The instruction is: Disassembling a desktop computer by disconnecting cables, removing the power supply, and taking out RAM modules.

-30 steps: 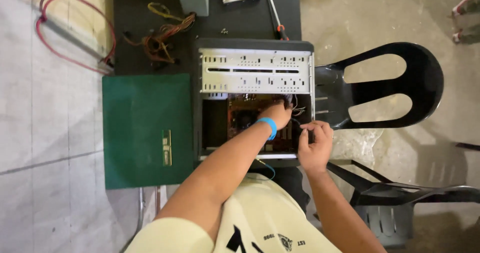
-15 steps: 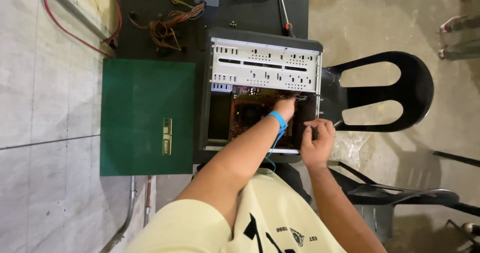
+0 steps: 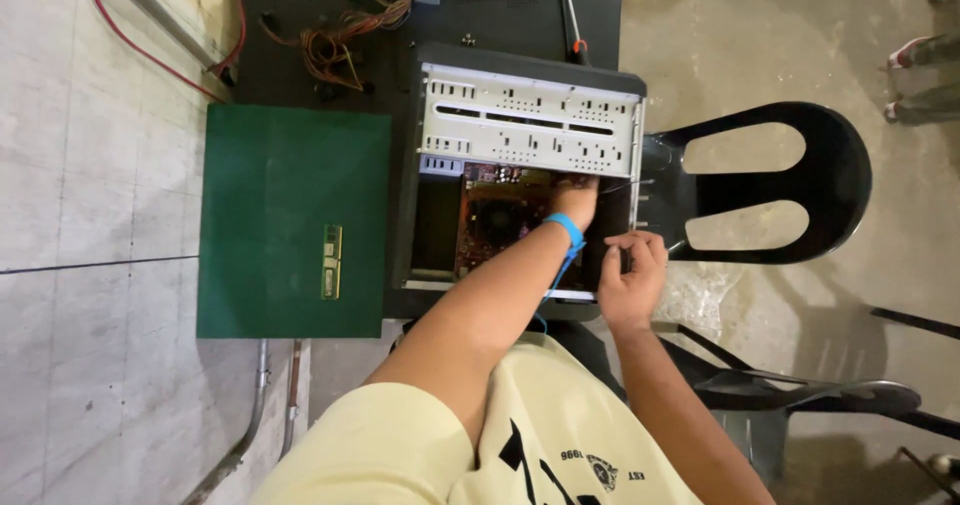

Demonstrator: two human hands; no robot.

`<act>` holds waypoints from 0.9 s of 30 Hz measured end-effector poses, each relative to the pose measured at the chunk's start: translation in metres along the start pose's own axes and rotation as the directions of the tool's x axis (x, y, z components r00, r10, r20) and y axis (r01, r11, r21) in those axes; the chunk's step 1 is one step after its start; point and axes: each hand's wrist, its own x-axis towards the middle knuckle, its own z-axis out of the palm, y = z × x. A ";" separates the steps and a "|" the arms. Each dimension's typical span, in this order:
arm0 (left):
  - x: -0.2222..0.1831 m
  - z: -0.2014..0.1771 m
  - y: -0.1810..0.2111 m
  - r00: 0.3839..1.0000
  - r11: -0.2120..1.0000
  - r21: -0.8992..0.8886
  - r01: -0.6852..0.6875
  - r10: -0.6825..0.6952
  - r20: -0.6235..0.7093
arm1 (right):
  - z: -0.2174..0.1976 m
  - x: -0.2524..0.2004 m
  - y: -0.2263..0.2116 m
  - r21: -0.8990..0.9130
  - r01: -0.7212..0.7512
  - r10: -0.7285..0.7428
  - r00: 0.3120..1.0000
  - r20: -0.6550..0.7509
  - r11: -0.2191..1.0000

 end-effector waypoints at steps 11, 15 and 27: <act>-0.029 -0.043 0.040 0.992 0.995 -0.080 -0.063 0.054 -0.111 | -0.001 0.003 0.017 0.019 0.081 -0.081 0.995 0.054 0.997; -0.047 -0.053 0.048 0.986 0.991 -0.122 -0.057 0.037 -0.161 | -0.002 0.003 0.013 0.013 0.035 -0.036 0.996 0.087 0.999; -0.088 -0.127 0.025 0.988 0.989 0.032 -0.146 0.147 -0.035 | -0.001 0.007 0.017 -0.005 0.073 -0.072 0.993 0.088 0.997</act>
